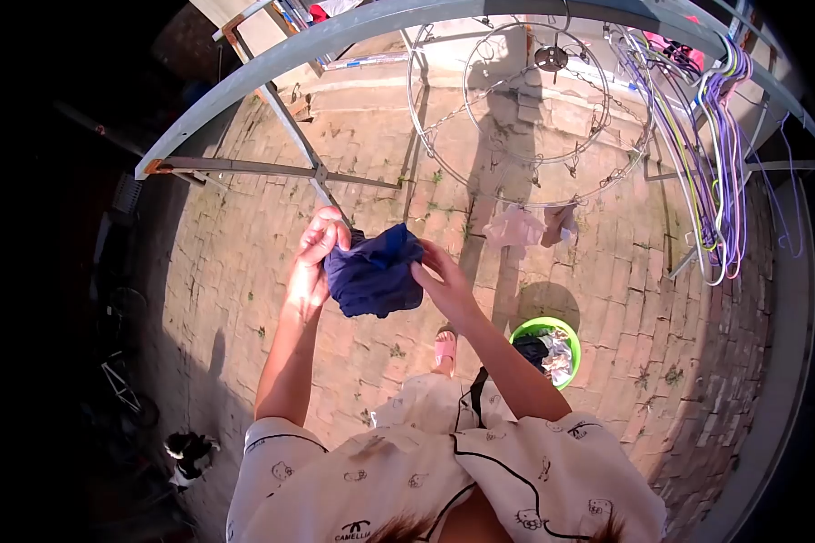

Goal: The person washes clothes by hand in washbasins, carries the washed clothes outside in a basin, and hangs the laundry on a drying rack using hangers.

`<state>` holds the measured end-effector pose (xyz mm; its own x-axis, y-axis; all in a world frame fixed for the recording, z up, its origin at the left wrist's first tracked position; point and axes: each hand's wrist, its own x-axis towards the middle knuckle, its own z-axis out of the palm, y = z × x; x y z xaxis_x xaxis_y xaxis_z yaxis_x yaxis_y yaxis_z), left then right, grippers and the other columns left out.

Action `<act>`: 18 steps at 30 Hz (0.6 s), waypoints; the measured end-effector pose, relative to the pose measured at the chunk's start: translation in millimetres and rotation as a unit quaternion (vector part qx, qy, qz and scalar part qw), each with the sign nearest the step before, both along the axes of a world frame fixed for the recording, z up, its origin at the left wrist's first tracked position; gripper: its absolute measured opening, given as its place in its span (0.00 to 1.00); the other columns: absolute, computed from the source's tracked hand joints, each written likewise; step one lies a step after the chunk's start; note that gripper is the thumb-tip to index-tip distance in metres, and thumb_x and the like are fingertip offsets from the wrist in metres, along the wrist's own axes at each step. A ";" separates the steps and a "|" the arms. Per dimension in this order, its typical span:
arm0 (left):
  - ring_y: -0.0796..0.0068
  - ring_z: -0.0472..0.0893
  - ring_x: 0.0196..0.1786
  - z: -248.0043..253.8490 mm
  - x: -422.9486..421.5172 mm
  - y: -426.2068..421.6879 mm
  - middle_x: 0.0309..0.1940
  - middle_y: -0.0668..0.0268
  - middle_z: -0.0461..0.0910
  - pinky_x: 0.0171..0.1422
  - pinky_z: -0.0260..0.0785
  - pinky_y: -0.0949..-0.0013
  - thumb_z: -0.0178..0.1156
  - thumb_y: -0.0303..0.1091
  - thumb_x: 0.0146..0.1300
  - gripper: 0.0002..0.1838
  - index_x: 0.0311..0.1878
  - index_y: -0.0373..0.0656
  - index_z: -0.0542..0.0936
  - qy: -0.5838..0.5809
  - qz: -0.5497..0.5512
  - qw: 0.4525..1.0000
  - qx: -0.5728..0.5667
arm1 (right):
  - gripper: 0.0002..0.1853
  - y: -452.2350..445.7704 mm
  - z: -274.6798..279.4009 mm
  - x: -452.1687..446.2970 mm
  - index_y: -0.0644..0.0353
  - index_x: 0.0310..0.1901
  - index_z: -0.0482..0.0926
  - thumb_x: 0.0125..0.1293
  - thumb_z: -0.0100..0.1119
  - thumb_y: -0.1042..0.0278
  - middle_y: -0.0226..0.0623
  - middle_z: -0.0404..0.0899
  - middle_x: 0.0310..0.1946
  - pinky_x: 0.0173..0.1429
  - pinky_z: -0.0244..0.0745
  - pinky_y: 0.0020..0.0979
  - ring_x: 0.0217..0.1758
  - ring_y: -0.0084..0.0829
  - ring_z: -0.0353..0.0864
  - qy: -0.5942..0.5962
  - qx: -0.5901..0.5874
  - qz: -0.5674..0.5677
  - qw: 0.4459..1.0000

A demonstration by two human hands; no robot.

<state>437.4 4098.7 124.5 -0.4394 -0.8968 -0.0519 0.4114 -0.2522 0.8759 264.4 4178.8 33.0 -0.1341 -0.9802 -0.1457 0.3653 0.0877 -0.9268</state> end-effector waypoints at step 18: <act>0.80 0.75 0.30 4.0 29.5 -8.2 0.27 0.70 0.79 0.36 0.66 0.75 0.54 0.33 0.60 0.08 0.37 0.42 0.79 -0.496 -0.038 0.839 -0.219 | 0.10 -61.4 73.1 -20.1 0.58 0.36 0.76 0.49 0.56 0.74 0.40 0.72 0.24 0.33 0.69 0.34 0.27 0.42 0.74 0.393 -0.235 0.038 0.888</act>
<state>467.0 4090.5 128.6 -0.4317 -0.8967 -0.0983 -0.5784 0.1916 0.7929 244.3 4117.4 106.1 0.0552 -0.9183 0.3920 -0.4003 -0.3800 -0.8339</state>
